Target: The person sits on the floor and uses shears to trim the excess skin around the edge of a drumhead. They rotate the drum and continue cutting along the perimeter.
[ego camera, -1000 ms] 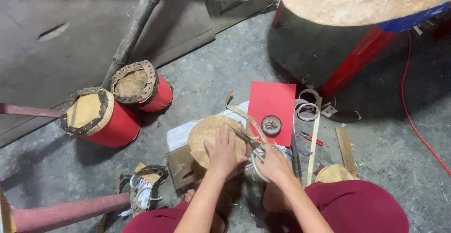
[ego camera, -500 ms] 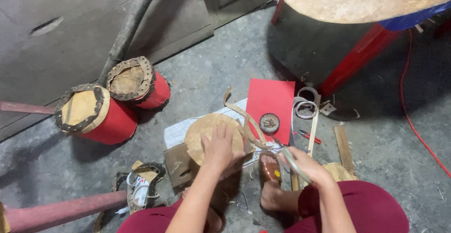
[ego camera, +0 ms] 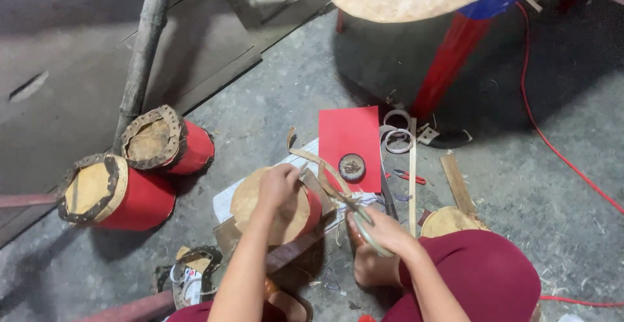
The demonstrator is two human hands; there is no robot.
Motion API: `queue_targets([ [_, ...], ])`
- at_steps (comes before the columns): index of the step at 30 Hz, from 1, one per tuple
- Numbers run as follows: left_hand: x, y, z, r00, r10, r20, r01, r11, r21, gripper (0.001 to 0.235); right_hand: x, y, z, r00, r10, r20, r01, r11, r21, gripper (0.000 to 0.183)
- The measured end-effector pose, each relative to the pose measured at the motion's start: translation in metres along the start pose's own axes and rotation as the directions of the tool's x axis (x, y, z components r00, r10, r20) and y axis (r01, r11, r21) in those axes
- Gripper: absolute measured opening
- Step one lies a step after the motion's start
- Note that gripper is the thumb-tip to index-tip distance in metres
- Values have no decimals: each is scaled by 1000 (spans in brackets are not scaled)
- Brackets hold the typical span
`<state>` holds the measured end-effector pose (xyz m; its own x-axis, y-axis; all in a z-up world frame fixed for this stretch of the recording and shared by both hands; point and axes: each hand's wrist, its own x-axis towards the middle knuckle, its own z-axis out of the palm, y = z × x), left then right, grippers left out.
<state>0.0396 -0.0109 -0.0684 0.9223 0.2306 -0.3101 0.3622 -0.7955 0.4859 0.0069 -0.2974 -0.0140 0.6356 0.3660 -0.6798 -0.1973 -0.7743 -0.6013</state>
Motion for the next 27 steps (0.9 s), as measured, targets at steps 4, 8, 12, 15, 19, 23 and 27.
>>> queue_targets([
  [4,17,-5,-10,989,-116,87,130,975,-180,15,1,-25,-1,997,56,53,-51,994,-98,54],
  [8,12,4,-25,995,-19,95,41,972,-233,15,18,-33,-1,999,31,34,-23,974,-225,56],
  [12,17,1,-21,991,-1,134,35,967,-252,14,15,-52,-10,999,-6,42,17,961,-275,57],
  [15,22,-2,-19,985,82,151,-38,961,-274,20,27,-42,-2,1000,-17,3,17,949,-316,55],
  [19,21,11,-21,973,129,189,-85,970,-227,13,12,-65,-9,1000,6,1,-5,955,-297,52],
  [23,33,4,8,946,268,183,-230,952,-201,10,25,-57,-3,1000,-13,-5,11,951,-308,54],
  [27,8,-16,-5,971,239,12,-236,965,-112,20,24,-46,-7,999,20,29,-12,964,-267,52],
])
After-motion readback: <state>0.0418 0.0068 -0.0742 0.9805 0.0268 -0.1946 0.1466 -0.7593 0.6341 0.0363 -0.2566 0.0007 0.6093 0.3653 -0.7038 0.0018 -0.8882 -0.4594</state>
